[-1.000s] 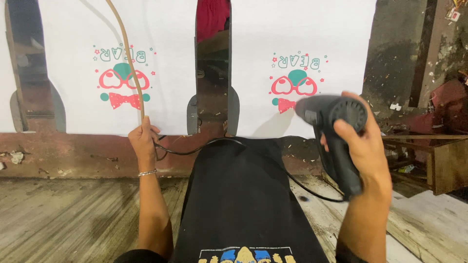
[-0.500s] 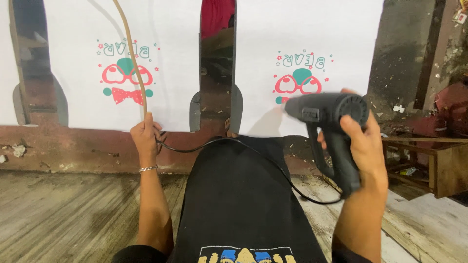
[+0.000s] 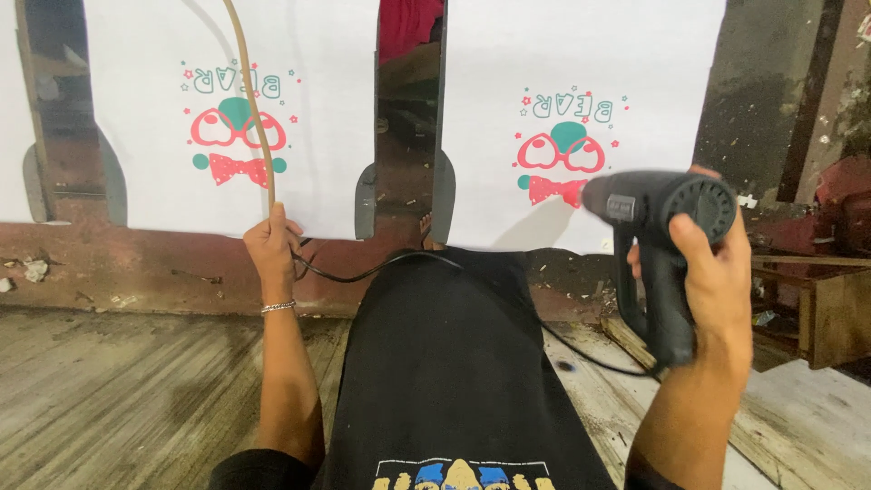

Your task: Using a heat gun to dry ink on screen-printed shirts laid out on a production rack.

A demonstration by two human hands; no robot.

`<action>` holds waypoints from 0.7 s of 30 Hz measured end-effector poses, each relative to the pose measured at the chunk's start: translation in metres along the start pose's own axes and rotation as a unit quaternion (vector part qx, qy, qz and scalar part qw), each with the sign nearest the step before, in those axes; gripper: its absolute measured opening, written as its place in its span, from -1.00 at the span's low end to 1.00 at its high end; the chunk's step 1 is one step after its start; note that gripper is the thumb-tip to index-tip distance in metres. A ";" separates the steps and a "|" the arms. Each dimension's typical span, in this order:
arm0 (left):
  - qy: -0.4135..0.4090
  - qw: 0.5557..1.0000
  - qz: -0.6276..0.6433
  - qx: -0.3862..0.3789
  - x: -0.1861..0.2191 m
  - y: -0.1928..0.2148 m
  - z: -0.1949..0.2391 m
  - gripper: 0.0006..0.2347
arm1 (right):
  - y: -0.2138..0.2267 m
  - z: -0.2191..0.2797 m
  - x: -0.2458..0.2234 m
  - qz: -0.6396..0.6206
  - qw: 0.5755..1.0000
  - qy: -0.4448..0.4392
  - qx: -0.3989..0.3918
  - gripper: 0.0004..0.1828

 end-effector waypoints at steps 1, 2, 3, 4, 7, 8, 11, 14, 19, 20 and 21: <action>0.000 1.000 0.001 0.000 0.001 -0.002 0.000 -0.51 | 0.002 -0.002 0.003 0.001 1.000 0.001 0.000 -0.32; 0.008 1.000 0.006 0.003 0.002 -0.002 0.001 -0.51 | 0.002 -0.002 0.008 -0.044 0.998 -0.012 -0.032 -0.25; 0.016 1.000 0.011 0.007 0.003 -0.002 0.001 -0.51 | 0.001 -0.002 0.013 -0.090 0.994 -0.026 -0.065 -0.19; 0.016 1.000 0.011 0.006 0.002 -0.003 0.001 -0.51 | -0.003 -0.005 0.011 -0.089 0.994 -0.026 -0.064 -0.19; 0.001 1.000 -0.009 0.003 0.003 0.000 0.002 -0.49 | -0.006 -0.010 0.011 -0.078 0.997 0.007 -0.024 -0.26; 0.008 1.000 -0.007 0.006 0.003 -0.001 0.002 -0.50 | 0.003 -0.010 0.014 -0.044 0.999 0.006 0.022 -0.38; 0.014 1.000 0.001 0.010 0.001 -0.003 0.001 -0.50 | 0.022 0.000 0.013 0.000 0.999 0.000 0.040 -0.40; 0.021 1.000 0.002 0.010 0.003 -0.003 0.002 -0.51 | 0.017 -0.001 0.013 -0.038 0.999 -0.018 0.010 -0.26; 0.016 1.000 -0.004 0.004 0.000 -0.001 0.001 -0.50 | 0.021 -0.011 0.017 -0.056 0.997 0.042 0.046 -0.55; 0.028 1.000 -0.009 0.009 -0.001 -0.001 0.001 -0.50 | 0.024 -0.005 0.013 -0.047 0.998 0.016 0.050 -0.44; 0.040 0.999 -0.013 0.015 -0.003 -0.001 0.001 -0.51 | 0.027 0.002 0.010 -0.038 0.998 -0.011 0.054 -0.30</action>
Point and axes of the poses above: each hand's wrist, its own z-axis away from the middle knuckle, its own y-axis out of the back of the hand, x = y × z, the point moved 3 cm from there along -z, towards the middle knuckle, and after that the axes turned 2 degrees about x, right-handed, at the moved point
